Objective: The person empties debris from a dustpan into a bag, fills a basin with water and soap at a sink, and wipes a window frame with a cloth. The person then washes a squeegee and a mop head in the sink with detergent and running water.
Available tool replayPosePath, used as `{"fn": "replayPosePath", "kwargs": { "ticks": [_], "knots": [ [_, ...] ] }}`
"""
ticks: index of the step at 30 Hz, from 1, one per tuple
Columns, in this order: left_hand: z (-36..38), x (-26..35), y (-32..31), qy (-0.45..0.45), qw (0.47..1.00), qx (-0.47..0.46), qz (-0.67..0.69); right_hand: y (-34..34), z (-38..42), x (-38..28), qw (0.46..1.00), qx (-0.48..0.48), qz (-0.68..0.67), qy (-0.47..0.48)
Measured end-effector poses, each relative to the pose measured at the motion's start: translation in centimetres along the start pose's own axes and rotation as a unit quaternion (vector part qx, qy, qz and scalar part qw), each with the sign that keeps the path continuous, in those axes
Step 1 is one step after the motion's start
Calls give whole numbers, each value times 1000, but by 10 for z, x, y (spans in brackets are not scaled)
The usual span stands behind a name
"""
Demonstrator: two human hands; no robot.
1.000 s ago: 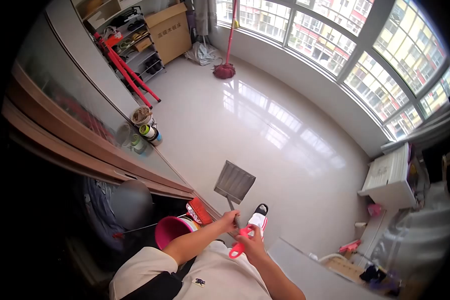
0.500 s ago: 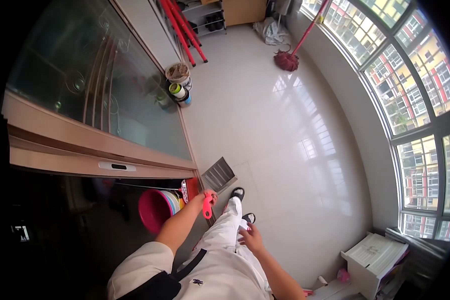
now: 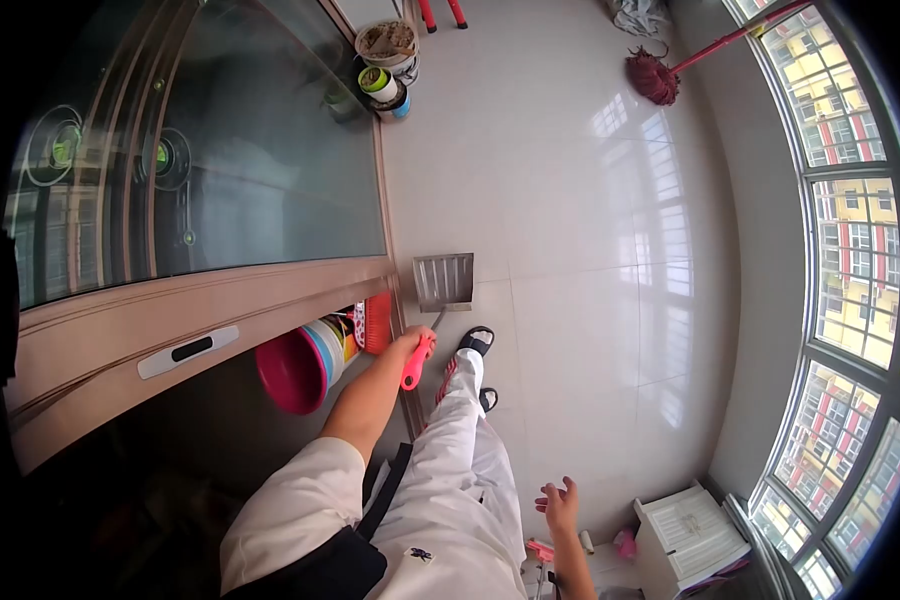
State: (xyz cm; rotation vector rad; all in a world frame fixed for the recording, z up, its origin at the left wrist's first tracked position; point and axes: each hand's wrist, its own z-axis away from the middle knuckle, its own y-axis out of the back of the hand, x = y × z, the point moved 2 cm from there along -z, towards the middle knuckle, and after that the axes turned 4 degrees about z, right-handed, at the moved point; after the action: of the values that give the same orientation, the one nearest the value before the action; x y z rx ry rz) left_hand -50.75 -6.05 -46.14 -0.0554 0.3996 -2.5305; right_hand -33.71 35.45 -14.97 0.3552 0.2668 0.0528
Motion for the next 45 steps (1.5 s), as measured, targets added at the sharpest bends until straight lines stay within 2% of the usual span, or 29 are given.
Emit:
{"fn": "replayPosePath", "kwargs": {
  "ticks": [7, 10, 13, 16, 19, 21, 23, 24, 26, 27, 28, 30, 32, 34, 36, 38, 39, 43, 44, 45],
  "knots": [
    [-18, 14, 2, -1, 999, 45, 1, 0, -12, -24, 998, -35, 45, 11],
    [-19, 19, 10, -11, 997, 34, -69, 1, -16, -32, 996, -45, 73, 20],
    [15, 22, 6, -50, 995, 73, -54, 0, -13, -44, 993, -60, 98, 42],
    [56, 16, 14, -96, 994, 48, -5, 0, -9, -49, 986, -86, 121, 79],
    [95, -1, 28, -215, 962, 157, 61, 2, -12, -49, 977, -108, 146, 111],
    [124, -21, 51, -363, 902, 228, -43, 3, -17, -40, 967, -133, 174, 133],
    [141, -50, 75, -509, 789, 297, -176, 6, -22, -38, 952, -158, 209, 161],
    [203, -75, 53, -548, 813, 190, 59, 6, -19, -39, 947, -154, 228, 166],
    [341, -129, 24, -623, 750, 181, 131, 13, -23, -32, 937, -163, 256, 174],
    [420, -155, 13, -684, 690, 209, 110, 8, -22, -35, 930, -171, 272, 180],
    [515, -185, -6, -729, 650, 192, 90, 6, -23, -33, 921, -168, 301, 181],
    [648, -243, -34, -819, 504, 272, -31, -4, -40, -24, 891, -190, 368, 186],
    [754, -299, -65, -868, 312, 365, -125, -13, -36, -17, 860, -200, 430, 190],
    [814, -331, -58, -887, 148, 393, -191, -53, -23, -22, 828, -211, 474, 211],
    [856, -363, -28, -869, 124, 403, -260, -103, -8, -22, 802, -233, 501, 228],
    [895, -383, -2, -839, 234, 368, -326, -146, 32, -30, 786, -257, 509, 237],
    [898, -386, 20, -837, 230, 374, -328, -184, 49, -31, 781, -267, 508, 247],
    [848, -369, 102, -868, 162, 429, -189, -308, 95, -18, 736, -277, 561, 259],
    [827, -361, 130, -870, 165, 446, -129, -341, 88, -11, 720, -287, 573, 265],
    [813, -338, 161, -863, 195, 462, -62, -369, 97, -11, 706, -299, 586, 264]
  ]
}}
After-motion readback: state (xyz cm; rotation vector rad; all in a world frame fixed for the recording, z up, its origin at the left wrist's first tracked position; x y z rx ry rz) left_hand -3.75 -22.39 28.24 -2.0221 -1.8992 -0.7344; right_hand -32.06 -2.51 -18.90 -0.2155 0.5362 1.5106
